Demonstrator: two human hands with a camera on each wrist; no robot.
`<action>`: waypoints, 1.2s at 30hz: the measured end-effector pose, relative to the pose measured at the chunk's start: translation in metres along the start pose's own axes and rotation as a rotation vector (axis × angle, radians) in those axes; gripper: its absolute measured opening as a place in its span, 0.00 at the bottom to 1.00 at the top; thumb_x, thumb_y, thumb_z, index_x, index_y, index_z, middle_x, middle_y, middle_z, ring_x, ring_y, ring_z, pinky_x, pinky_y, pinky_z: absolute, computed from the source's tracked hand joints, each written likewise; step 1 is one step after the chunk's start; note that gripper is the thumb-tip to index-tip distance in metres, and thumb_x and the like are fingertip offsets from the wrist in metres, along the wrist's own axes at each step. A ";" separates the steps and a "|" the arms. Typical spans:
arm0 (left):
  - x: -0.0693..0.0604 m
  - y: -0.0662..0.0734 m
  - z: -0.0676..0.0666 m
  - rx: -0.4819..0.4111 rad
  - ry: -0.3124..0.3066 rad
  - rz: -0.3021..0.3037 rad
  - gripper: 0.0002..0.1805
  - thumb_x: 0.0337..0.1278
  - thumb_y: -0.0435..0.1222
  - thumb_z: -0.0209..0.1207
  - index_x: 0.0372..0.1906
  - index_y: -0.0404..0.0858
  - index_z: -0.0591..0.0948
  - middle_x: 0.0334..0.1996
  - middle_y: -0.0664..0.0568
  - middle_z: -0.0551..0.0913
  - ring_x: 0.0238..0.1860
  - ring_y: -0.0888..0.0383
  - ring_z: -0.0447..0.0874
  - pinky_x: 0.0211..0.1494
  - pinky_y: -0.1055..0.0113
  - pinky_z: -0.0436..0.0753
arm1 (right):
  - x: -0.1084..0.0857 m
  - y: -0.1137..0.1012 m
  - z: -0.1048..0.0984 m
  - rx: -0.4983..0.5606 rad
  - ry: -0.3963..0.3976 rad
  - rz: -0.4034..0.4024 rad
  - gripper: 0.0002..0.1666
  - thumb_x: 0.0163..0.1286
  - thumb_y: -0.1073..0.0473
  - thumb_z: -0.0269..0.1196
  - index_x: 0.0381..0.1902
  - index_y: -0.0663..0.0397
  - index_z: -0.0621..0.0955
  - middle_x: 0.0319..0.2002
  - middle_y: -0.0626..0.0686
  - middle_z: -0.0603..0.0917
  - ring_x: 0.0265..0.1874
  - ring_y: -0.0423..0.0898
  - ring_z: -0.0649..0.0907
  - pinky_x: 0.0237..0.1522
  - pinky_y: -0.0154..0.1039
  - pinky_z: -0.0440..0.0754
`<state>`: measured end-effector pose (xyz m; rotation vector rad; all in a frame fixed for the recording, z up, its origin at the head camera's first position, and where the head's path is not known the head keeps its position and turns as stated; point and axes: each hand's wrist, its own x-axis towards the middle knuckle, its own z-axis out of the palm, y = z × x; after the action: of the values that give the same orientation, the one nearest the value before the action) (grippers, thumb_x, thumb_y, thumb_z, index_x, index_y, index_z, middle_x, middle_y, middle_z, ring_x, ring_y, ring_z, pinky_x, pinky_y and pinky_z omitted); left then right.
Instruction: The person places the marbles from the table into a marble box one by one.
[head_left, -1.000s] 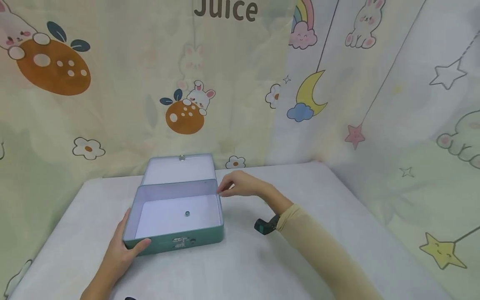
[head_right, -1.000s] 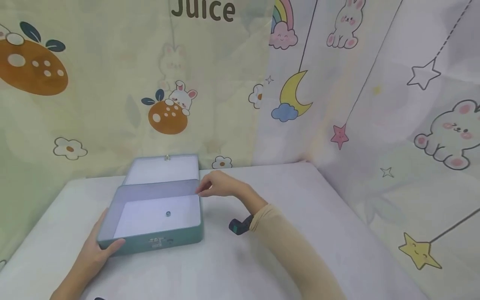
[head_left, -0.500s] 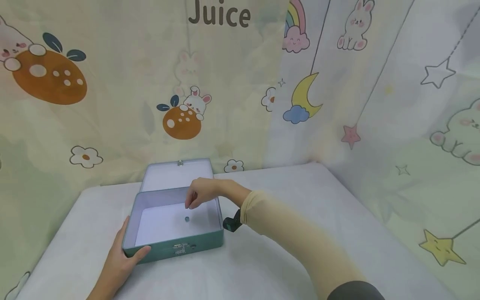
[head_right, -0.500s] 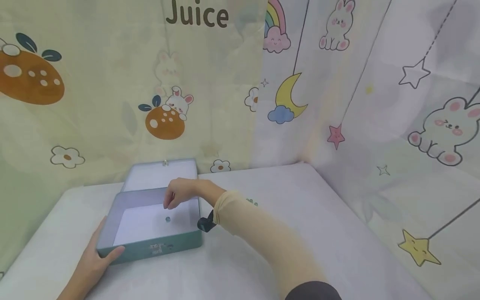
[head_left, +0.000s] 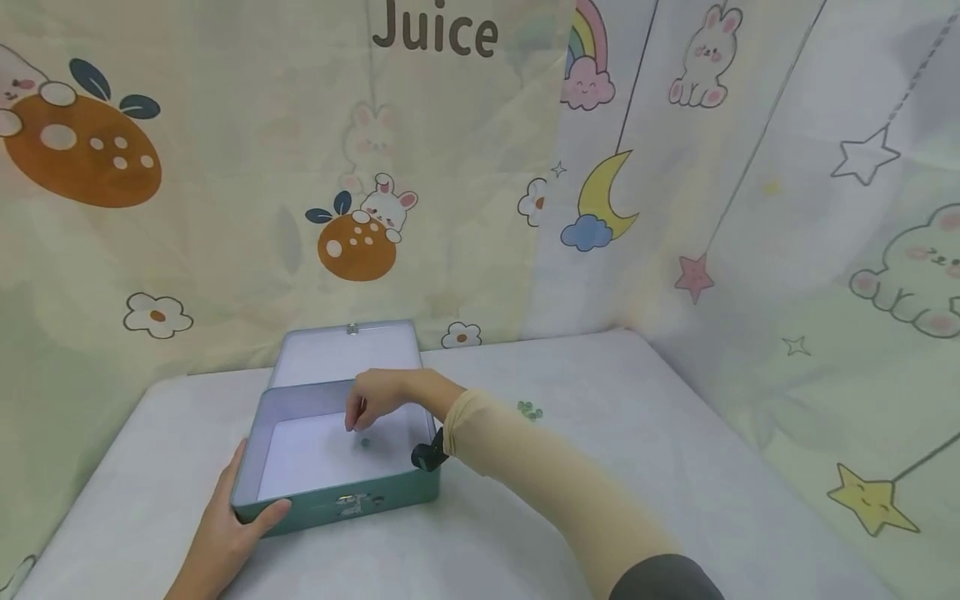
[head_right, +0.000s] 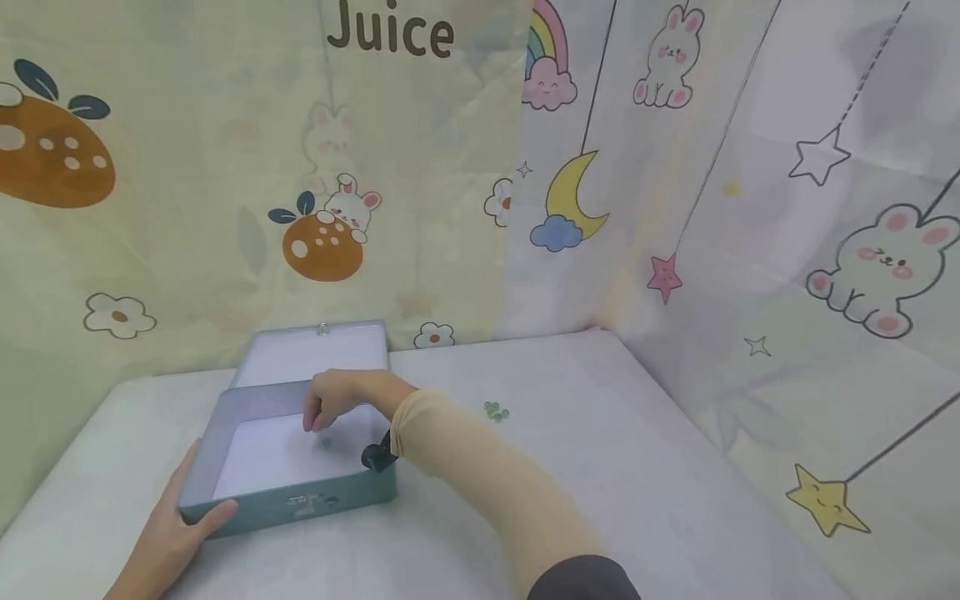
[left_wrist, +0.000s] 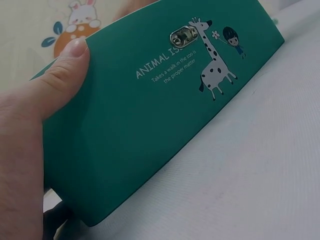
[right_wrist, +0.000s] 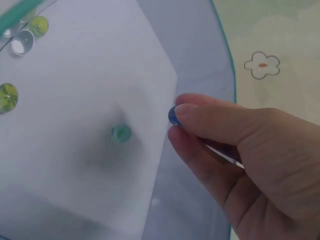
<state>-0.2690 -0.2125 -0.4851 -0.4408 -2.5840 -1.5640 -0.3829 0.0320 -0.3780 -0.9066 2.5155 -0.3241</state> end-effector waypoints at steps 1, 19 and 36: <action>0.000 0.000 0.000 -0.004 0.000 -0.001 0.56 0.56 0.41 0.63 0.75 0.55 0.32 0.73 0.30 0.43 0.69 0.29 0.46 0.64 0.27 0.50 | 0.003 0.000 0.002 -0.006 0.000 0.004 0.08 0.64 0.60 0.64 0.40 0.50 0.87 0.35 0.39 0.85 0.37 0.31 0.80 0.39 0.21 0.76; -0.004 -0.004 -0.003 0.027 0.028 -0.017 0.56 0.53 0.44 0.64 0.76 0.51 0.36 0.73 0.33 0.46 0.71 0.28 0.46 0.62 0.25 0.51 | 0.021 0.014 0.017 -0.080 -0.012 0.022 0.05 0.64 0.59 0.64 0.35 0.44 0.87 0.33 0.39 0.84 0.35 0.34 0.80 0.39 0.25 0.77; 0.001 0.001 -0.001 0.028 0.039 -0.002 0.57 0.49 0.43 0.66 0.76 0.51 0.38 0.73 0.32 0.49 0.70 0.29 0.48 0.63 0.26 0.52 | 0.025 0.031 0.019 -0.065 -0.024 0.016 0.05 0.63 0.59 0.65 0.34 0.42 0.87 0.33 0.39 0.85 0.36 0.33 0.80 0.41 0.25 0.77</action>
<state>-0.2702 -0.2127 -0.4835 -0.4006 -2.5749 -1.5196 -0.4081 0.0380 -0.4146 -0.9098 2.5225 -0.2263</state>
